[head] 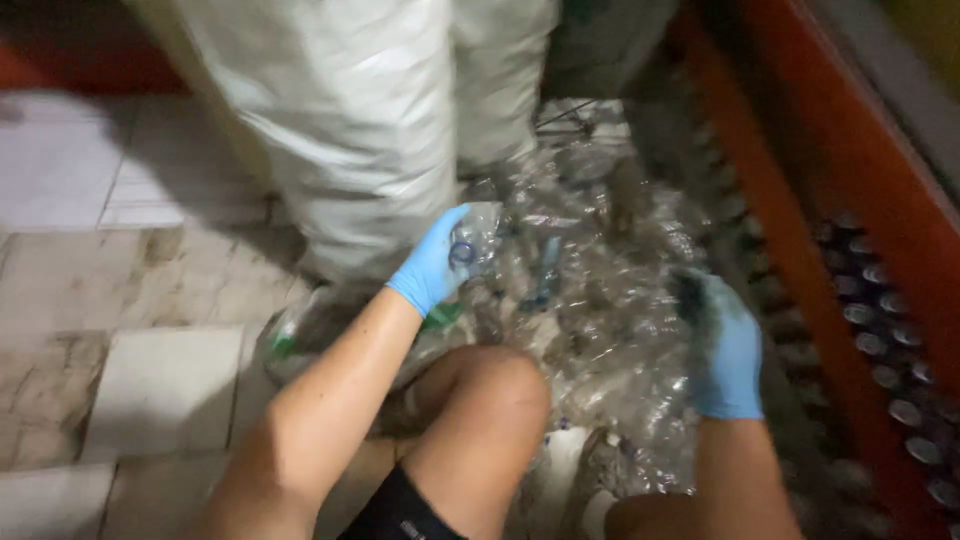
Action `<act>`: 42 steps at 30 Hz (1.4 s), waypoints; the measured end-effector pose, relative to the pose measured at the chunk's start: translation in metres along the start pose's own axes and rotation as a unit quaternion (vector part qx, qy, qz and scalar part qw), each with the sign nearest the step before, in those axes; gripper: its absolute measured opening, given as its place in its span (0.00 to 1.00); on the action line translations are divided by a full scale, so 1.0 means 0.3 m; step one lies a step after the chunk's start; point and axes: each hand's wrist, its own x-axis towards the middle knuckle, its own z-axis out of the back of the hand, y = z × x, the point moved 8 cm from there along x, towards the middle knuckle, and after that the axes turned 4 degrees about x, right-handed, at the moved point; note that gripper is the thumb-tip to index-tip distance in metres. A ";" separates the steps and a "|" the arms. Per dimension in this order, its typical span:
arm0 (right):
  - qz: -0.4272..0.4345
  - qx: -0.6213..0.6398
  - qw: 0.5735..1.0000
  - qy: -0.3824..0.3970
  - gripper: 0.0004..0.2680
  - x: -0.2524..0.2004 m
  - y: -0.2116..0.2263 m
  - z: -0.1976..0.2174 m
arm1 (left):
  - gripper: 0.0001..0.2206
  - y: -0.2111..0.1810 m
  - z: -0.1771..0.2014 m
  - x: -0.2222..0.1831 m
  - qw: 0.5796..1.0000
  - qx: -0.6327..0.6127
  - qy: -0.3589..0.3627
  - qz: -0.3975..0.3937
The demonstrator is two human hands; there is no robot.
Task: The person sits on the floor and sorts clear plastic bottles from a pile, picking them up one by one and placing them into a large white sack. The person wears blue gloves and works next to a conveyor belt carrying cans.
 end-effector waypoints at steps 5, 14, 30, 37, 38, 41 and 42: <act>0.065 -0.153 0.986 0.028 0.14 -0.031 0.016 0.012 | 0.10 -0.056 0.511 0.091 0.986 0.117 -0.101 -0.068; -0.051 0.053 0.995 0.066 0.17 0.006 -0.075 -0.083 | 0.14 0.031 1.043 0.221 0.853 0.470 -0.163 -0.157; -0.119 0.026 0.993 0.003 0.13 0.012 -0.011 -0.190 | 0.08 0.161 1.100 0.395 0.283 0.931 -0.139 -0.183; -0.013 0.144 0.986 -0.088 0.10 0.029 0.033 -0.031 | 0.17 0.098 0.850 0.501 0.283 0.958 0.002 0.040; -0.019 0.141 0.986 -0.087 0.10 0.030 0.037 -0.008 | 0.21 0.068 0.685 0.437 0.337 0.940 0.034 0.031; -0.034 0.077 0.994 -0.075 0.10 0.053 0.049 0.085 | 0.27 0.025 0.297 0.318 0.395 0.910 0.125 0.006; -0.044 0.008 0.997 -0.056 0.10 0.063 0.049 0.112 | 0.28 0.033 0.179 0.287 0.407 0.895 0.180 -0.008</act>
